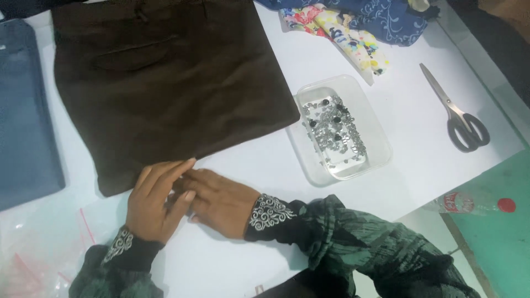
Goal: The person sorts silver snap fasteners from a plastic container onto a white table, arranging them into small groups. They then place the sorted fasteners into a small zip-lock bag and put the bag into a yellow storage bin. The person repeats the sorting process with a second batch of fasteners.
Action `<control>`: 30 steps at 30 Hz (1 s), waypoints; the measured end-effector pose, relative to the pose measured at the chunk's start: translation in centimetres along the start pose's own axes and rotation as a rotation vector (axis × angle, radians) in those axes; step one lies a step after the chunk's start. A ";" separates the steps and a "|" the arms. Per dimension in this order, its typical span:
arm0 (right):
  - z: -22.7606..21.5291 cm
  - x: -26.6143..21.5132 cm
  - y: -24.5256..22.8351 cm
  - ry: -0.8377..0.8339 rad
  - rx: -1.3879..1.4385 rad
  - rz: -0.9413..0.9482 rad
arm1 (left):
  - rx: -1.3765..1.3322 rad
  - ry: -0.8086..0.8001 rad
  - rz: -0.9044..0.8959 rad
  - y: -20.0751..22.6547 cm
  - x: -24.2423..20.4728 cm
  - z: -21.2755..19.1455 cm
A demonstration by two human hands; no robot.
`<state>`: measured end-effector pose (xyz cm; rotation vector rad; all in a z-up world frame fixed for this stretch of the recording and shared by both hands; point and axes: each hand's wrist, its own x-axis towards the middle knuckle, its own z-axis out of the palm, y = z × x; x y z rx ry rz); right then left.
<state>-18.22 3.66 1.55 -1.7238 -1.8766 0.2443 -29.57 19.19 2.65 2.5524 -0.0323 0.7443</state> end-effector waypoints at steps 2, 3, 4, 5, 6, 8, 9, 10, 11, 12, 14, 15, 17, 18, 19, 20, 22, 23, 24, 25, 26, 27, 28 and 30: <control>0.1 0.0 0.2 0.048 0.013 -0.034 | 0.005 -0.041 -0.036 -0.4 -0.7 0.1; 0.2 -0.1 0.3 0.095 0.018 -0.070 | 0.010 -0.076 -0.068 -0.6 -1.1 0.2; -0.1 -0.4 0.4 0.096 0.024 -0.059 | 0.003 -0.086 -0.068 -0.3 -1.2 0.0; -0.3 -0.7 0.7 0.106 0.124 -0.067 | -0.006 -0.082 -0.071 -0.2 -1.2 -0.1; -0.6 -0.9 0.9 0.116 0.224 -0.075 | -0.016 -0.078 -0.074 -0.1 -1.2 -0.2; -1.0 -1.3 2.0 0.128 0.252 -0.090 | -0.047 -0.091 -0.066 -0.1 -1.0 -0.3; -1.2 -1.4 2.5 0.145 0.275 -0.109 | -0.076 -0.101 -0.051 -0.2 -0.9 -0.5; -1.8 -1.6 2.7 0.144 0.284 -0.104 | -0.078 -0.108 -0.058 -0.5 -1.3 -0.1; -2.3 -1.6 3.0 0.109 0.295 -0.068 | -0.063 -0.142 -0.082 -0.8 -1.8 0.2; -2.7 -1.4 3.2 0.074 0.305 -0.034 | -0.048 -0.175 -0.106 -1.2 -2.4 0.3; -3.7 -1.6 4.3 0.072 0.339 -0.061 | -0.051 -0.225 -0.186 -0.7 -1.8 0.5; -3.8 -1.5 4.8 0.085 0.352 -0.074 | -0.066 -0.272 -0.241 -0.6 -1.8 0.5; -5.0 -1.1 5.2 0.048 0.373 -0.081 | -0.073 -0.256 -0.246 -0.3 -1.5 0.5; -5.6 -0.7 5.4 0.029 0.365 -0.060 | -0.100 -0.248 -0.215 -0.3 -1.4 0.4; -5.8 -0.7 5.4 0.010 0.390 -0.081 | -0.085 -0.242 -0.249 -0.2 -1.2 0.2; -6.1 -0.7 5.4 -0.040 0.348 -0.013 | -0.108 -0.277 -0.257 -0.1 -1.1 0.0; -6.0 -0.7 5.5 -0.099 0.304 0.031 | -0.119 -0.296 -0.276 -0.4 -1.1 0.0; -5.9 -0.7 5.5 -0.086 0.267 0.018 | -0.119 -0.316 -0.233 -0.6 -1.3 0.1; -5.8 -0.8 5.6 -0.072 0.230 0.004 | -0.119 -0.335 -0.190 -0.8 -1.3 0.2; -5.8 -0.7 5.4 -0.080 0.234 -0.008 | -0.113 -0.328 -0.201 -0.9 -1.6 0.2; -5.9 -0.6 5.2 -0.086 0.228 0.010 | -0.121 -0.289 -0.161 -1.0 -1.7 0.3; -6.0 -0.6 5.0 -0.089 0.222 0.035 | -0.134 -0.254 -0.117 -1.0 -1.8 0.5; -5.9 -0.5 5.0 -0.095 0.226 0.031 | -0.133 -0.251 -0.125 -1.2 -2.0 0.6; -5.9 -0.6 5.0 -0.077 0.204 -0.006 | -0.099 -0.211 -0.068 -1.4 -2.2 1.0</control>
